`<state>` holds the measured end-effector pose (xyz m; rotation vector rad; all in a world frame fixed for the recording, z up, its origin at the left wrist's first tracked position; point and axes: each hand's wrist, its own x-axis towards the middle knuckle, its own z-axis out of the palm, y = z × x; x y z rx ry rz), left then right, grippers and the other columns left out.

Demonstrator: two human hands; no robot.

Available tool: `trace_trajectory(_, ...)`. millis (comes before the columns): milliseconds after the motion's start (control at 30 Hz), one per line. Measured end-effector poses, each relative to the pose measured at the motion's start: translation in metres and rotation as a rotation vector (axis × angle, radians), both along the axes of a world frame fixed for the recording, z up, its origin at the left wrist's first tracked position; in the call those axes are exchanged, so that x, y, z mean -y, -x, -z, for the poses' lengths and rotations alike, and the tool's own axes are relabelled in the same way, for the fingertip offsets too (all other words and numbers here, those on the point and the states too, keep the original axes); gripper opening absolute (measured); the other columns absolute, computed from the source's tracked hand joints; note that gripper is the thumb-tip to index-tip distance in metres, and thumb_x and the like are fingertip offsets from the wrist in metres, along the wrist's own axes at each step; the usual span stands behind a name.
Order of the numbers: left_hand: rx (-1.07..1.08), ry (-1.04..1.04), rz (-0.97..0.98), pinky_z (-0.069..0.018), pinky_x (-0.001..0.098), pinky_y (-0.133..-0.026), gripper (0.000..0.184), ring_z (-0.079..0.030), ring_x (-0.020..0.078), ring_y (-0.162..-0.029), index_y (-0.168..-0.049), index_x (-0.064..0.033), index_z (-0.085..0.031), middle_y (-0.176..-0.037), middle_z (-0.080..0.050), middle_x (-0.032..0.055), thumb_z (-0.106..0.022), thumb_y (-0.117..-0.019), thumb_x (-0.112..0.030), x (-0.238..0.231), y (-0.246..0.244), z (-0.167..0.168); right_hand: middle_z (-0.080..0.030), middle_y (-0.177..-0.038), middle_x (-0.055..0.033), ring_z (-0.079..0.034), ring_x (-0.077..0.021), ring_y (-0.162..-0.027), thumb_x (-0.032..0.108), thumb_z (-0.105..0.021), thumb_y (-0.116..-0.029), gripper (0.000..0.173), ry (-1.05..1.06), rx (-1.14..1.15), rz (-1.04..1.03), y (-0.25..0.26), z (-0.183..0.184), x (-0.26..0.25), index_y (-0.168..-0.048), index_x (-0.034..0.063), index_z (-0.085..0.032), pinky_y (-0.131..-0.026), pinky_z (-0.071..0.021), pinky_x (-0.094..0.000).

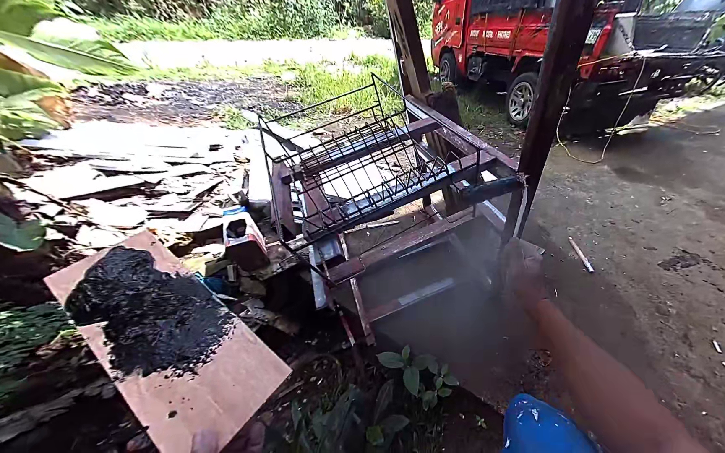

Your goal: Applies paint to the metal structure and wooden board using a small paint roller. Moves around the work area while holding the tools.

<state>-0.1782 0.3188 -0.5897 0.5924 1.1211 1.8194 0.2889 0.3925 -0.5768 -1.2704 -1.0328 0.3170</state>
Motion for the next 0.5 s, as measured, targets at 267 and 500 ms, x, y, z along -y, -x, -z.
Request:
trace_trajectory(267,0.027,-0.025,0.010,-0.0628,0.0304,-0.070,0.021,-0.073,0.0134,-0.077,-0.118,-0.0113,-0.052,-0.088,-0.073,0.0024,-0.035,-0.1112,-0.021,-0.001,-0.005,-0.003,-0.050,-0.062,0.0026,-0.049,-0.0078,-0.056,0.030,-0.038,-0.1101,0.047,0.261,0.117,0.047,-0.008,0.049,0.002,-0.075,0.0067,-0.061,-0.059,-0.0456,-0.0301)
trace_trajectory(500,0.002,-0.046,0.036,-0.0627,0.0301,-0.070,0.022,-0.073,0.0133,-0.077,-0.118,-0.0127,-0.052,-0.089,-0.074,0.0015,-0.034,-0.1111,-0.022,0.001,-0.002,0.000,-0.040,-0.047,0.0058,-0.041,-0.0065,-0.039,0.041,-0.032,-0.1105,0.050,-0.027,-0.449,-0.573,-0.029,-0.014,-0.001,-0.072,0.0168,-0.053,-0.043,-0.0411,-0.0238)
